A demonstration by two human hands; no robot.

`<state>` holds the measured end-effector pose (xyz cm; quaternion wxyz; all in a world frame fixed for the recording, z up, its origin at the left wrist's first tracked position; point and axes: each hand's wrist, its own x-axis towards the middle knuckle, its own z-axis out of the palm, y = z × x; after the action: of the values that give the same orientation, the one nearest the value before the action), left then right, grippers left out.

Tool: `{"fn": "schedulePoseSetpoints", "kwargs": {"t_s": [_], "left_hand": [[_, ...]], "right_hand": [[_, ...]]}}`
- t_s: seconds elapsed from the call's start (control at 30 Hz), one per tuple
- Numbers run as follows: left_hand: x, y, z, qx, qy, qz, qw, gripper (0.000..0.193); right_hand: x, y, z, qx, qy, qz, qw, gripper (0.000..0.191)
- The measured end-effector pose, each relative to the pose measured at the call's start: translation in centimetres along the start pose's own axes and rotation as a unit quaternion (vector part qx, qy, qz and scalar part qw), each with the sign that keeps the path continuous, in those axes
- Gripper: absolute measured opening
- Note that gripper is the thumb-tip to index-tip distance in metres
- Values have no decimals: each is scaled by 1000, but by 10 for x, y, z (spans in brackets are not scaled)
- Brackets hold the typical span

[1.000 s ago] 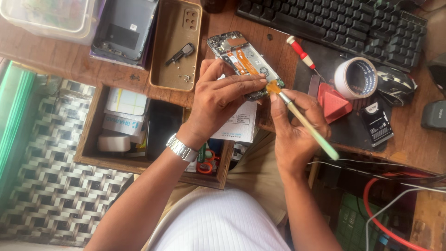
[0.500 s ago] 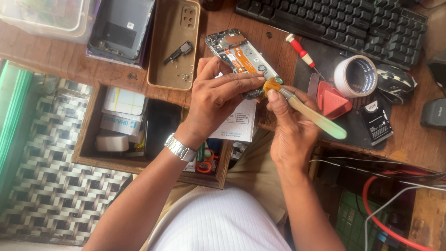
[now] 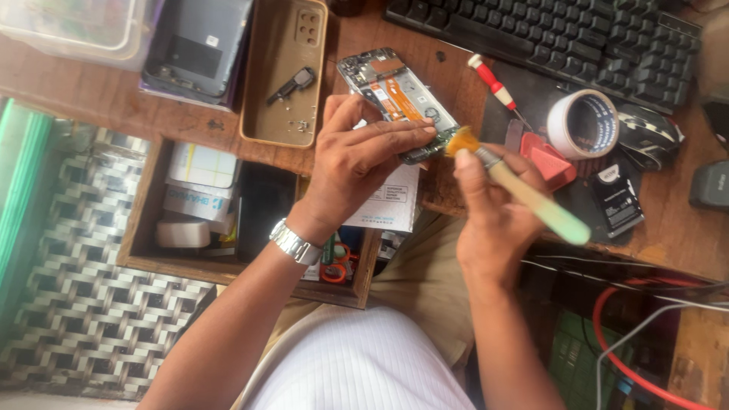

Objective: The person cleans a disassembled smartphone motherboard with a brush, then applies a liquid from a bottle to a small component and places it onto the board. The person continues brushing the board and handling small parts on the workbench.

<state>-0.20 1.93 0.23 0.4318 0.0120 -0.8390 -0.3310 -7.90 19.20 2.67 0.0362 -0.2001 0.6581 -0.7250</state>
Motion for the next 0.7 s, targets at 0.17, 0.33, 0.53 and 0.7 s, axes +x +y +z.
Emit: {"fn": "schedulePoseSetpoints", "kwargs": {"t_s": [0.17, 0.33, 0.53, 0.7], "left_hand": [[-2, -2, 0, 1, -10, -4, 1000, 34], [-2, -4, 2, -7, -4, 1, 1000, 29], [-2, -1, 1, -11, -3, -2, 1000, 31], [0, -1, 1, -10, 2, 2, 1000, 31]], "right_hand": [[-15, -11, 12, -211, -11, -112, 971, 19], [-15, -16, 23, -363, -15, -266, 893, 21], [-9, -17, 18, -328, -13, -265, 907, 20], [-13, -20, 13, -286, 0, -233, 929, 19]]}}
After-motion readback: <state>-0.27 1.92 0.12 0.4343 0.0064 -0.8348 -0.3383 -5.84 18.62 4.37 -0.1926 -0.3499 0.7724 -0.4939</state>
